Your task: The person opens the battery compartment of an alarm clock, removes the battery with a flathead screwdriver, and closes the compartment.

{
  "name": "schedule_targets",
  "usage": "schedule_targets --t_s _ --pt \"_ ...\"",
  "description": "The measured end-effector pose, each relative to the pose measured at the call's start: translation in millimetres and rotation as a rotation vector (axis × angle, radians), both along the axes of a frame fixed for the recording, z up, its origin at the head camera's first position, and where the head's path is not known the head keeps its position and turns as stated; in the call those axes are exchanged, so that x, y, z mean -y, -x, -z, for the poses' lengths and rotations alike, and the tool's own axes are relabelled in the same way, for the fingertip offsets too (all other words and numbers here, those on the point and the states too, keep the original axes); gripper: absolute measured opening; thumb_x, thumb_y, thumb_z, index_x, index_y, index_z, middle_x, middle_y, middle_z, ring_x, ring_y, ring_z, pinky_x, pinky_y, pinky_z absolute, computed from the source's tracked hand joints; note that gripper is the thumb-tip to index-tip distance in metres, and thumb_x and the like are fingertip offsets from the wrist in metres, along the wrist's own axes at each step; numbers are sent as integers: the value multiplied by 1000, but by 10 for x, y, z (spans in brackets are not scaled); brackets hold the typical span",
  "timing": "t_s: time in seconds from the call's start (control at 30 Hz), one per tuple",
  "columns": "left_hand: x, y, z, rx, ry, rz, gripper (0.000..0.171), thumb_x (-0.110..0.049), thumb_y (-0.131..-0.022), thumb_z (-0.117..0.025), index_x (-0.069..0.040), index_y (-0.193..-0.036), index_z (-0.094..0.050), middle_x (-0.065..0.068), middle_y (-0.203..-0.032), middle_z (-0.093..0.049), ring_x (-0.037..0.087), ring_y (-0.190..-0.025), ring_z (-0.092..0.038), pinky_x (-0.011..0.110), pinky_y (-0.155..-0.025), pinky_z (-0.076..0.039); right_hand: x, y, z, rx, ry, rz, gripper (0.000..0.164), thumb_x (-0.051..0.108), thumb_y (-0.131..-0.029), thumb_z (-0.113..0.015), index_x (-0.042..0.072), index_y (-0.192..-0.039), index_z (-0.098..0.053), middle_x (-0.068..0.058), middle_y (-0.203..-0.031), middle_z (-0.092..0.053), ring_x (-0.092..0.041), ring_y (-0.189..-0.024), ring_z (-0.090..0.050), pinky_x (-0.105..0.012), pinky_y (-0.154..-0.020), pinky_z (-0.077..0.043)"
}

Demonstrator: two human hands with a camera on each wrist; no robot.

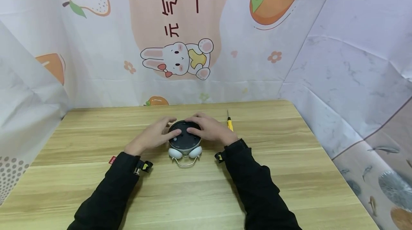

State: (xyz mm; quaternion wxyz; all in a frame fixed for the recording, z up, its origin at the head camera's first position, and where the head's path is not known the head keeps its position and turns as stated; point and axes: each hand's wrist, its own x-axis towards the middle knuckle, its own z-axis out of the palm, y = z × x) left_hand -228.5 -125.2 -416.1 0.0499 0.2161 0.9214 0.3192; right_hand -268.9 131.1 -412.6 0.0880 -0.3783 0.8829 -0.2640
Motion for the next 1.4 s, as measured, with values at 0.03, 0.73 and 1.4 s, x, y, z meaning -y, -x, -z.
schedule_targets --t_s 0.03,0.73,1.4 --pt "-5 -1 -14 -7 -4 18 81 -61 -95 -61 -4 -151 -44 14 -148 -46 26 -124 -52 46 -100 -47 4 1 3 -7 4 -12 48 38 -105 -58 15 -147 -55 -7 -136 -51 -19 -115 -55 -38 -97 -48" --pt "-100 -28 41 82 -85 174 114 -56 -70 -90 -7 -154 -30 7 -138 -44 20 -114 -52 37 -95 -48 103 -85 -68 33 -32 2 61 45 -98 -67 9 -145 -54 -11 -142 -49 -22 -124 -53 -39 -102 -46" --pt "-83 -32 63 146 -126 147 112 -58 -70 -89 -14 -155 -31 1 -137 -45 16 -115 -51 34 -96 -46 156 -43 41 19 30 37 46 30 -102 -64 5 -139 -56 -12 -139 -57 -23 -129 -52 -40 -107 -42"
